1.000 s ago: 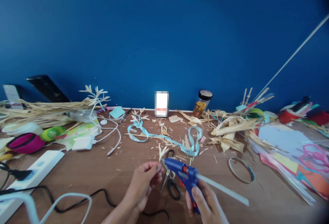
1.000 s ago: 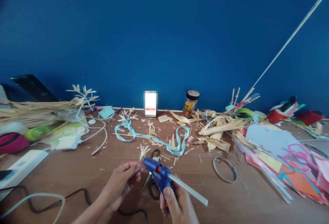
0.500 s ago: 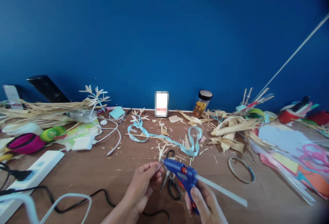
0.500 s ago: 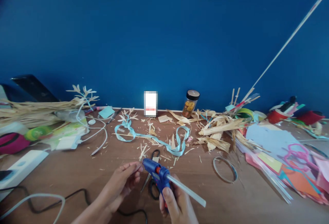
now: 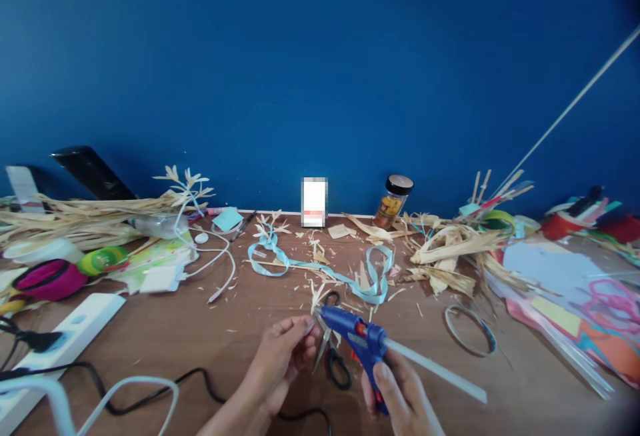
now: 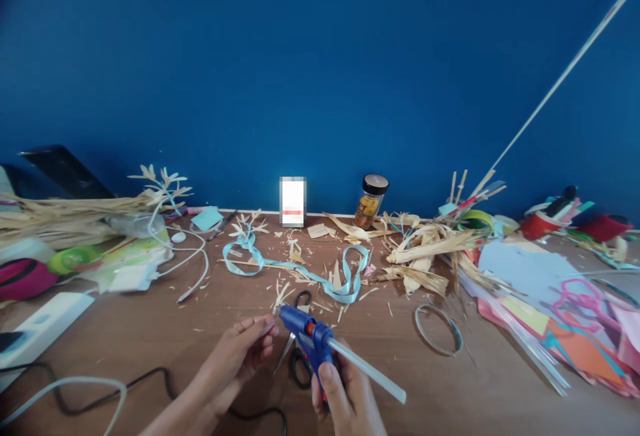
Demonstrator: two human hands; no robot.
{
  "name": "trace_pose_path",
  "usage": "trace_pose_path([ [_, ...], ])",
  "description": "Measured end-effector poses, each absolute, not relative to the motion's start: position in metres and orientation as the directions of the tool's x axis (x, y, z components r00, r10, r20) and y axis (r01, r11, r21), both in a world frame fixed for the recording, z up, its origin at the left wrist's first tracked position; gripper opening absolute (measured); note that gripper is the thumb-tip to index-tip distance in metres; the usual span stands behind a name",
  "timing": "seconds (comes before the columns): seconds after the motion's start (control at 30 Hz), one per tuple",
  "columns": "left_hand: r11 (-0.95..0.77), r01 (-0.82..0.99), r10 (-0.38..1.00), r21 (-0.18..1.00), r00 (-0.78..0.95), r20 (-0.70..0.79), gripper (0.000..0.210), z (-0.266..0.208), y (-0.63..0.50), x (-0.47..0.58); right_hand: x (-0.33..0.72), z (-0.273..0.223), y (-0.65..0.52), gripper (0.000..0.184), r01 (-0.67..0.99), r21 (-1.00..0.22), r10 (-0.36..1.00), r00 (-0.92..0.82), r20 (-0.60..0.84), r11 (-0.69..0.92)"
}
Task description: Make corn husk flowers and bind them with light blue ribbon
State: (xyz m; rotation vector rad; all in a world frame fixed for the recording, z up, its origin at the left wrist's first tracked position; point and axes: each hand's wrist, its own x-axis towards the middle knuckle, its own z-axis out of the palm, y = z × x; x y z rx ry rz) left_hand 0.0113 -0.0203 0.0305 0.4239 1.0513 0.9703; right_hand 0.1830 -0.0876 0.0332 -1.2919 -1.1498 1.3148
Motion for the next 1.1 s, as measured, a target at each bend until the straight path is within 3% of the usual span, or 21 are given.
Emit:
trace_pose_path([
  [0.2, 0.524, -0.471, 0.839, 0.71, 0.142, -0.525, 0.021, 0.034, -0.019, 0.011, 0.183, 0.031, -0.089, 0.044, -0.06, -0.99, 0.991, -0.014, -0.13, -0.13],
  [1.1, 0.48, -0.375, 0.87, 0.793, 0.091, -0.484, 0.018, 0.041, -0.021, 0.013, 0.186, 0.047, -0.083, 0.044, 0.05, -0.986, 0.987, -0.025, -0.161, -0.159],
])
